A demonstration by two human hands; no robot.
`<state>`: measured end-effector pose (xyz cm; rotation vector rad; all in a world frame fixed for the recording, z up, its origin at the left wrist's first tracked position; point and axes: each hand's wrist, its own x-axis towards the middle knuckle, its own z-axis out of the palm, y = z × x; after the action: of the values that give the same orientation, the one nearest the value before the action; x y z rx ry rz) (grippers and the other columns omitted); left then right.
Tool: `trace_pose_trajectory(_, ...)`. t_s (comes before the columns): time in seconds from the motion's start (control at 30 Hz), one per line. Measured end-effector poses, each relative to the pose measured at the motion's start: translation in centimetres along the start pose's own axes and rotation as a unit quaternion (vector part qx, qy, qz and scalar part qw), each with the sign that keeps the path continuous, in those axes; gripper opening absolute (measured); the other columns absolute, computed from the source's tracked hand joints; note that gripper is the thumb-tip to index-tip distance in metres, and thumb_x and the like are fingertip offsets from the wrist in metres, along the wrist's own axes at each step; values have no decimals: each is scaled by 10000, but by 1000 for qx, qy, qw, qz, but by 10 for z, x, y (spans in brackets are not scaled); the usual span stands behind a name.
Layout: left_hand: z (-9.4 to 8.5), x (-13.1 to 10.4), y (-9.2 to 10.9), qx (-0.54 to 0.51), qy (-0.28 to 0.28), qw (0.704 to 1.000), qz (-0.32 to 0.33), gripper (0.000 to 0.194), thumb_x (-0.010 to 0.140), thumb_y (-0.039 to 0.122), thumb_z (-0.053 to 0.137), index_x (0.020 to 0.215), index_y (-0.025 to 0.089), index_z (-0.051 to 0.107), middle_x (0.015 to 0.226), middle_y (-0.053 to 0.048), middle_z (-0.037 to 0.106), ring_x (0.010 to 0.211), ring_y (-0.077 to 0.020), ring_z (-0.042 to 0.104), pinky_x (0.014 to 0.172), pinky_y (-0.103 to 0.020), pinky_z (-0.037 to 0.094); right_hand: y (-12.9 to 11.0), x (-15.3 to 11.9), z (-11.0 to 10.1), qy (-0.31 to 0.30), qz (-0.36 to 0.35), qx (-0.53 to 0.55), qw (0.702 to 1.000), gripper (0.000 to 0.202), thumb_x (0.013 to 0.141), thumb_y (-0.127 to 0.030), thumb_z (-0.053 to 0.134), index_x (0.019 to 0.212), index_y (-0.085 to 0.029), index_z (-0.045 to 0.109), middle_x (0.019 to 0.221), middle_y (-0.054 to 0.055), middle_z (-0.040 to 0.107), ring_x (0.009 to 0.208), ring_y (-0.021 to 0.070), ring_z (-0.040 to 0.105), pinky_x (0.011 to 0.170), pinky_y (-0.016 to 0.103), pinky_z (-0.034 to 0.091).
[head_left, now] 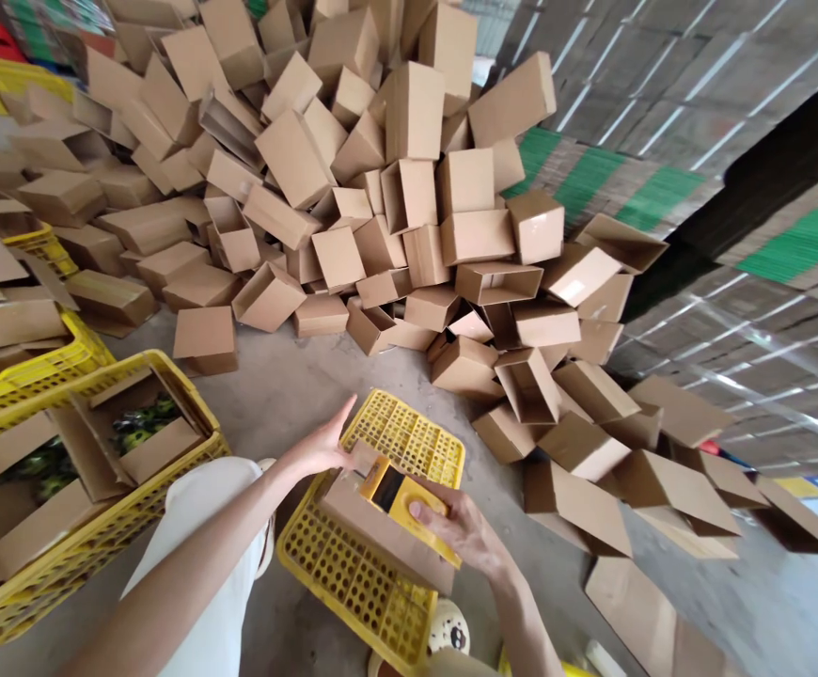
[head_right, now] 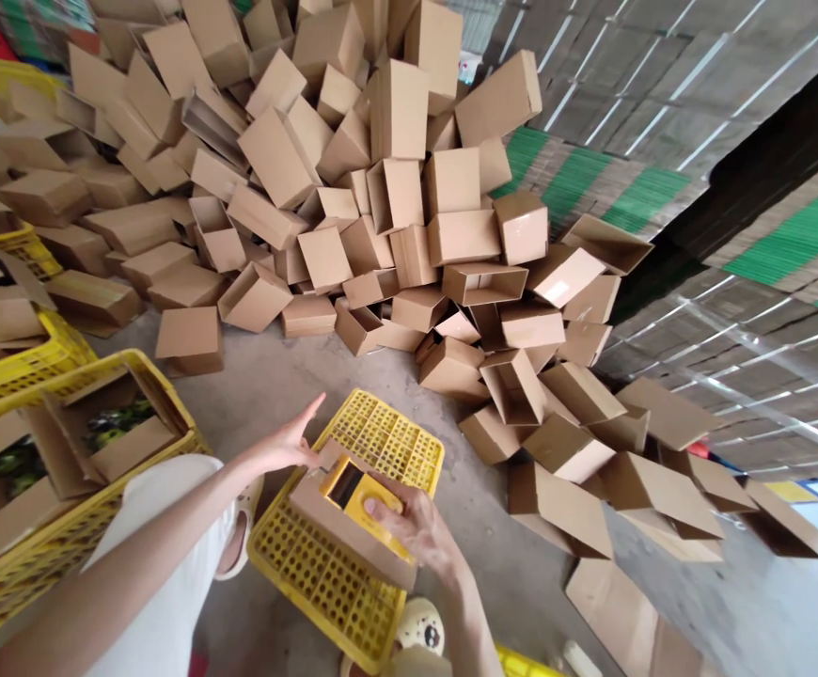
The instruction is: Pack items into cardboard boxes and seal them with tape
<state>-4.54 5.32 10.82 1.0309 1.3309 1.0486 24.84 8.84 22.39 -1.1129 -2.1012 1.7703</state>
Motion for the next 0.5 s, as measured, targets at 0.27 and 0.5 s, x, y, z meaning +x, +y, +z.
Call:
trace_pose_trajectory(0.27, -12, -2, -6, -40, 3, 993, -108, 253, 666, 348, 847, 732, 145, 712, 644, -7, 668, 637, -141, 604, 606, -243, 420, -28, 34, 9, -3, 8, -41, 999, 519, 880, -579, 772, 1242, -211, 831, 1087, 94, 827, 986, 348, 746, 806, 369, 604)
trace_pose_trajectory(0.5, -14, -7, -12, -42, 68, 981, -179, 213, 765, 368, 785, 807, 191, 674, 710, 15, 675, 796, -179, 677, 693, -252, 485, -12, 60, 19, -4, 36, -26, 999, 544, 865, -647, 767, 1092, -160, 858, 851, 85, 796, 704, 244, 679, 634, 314, 537)
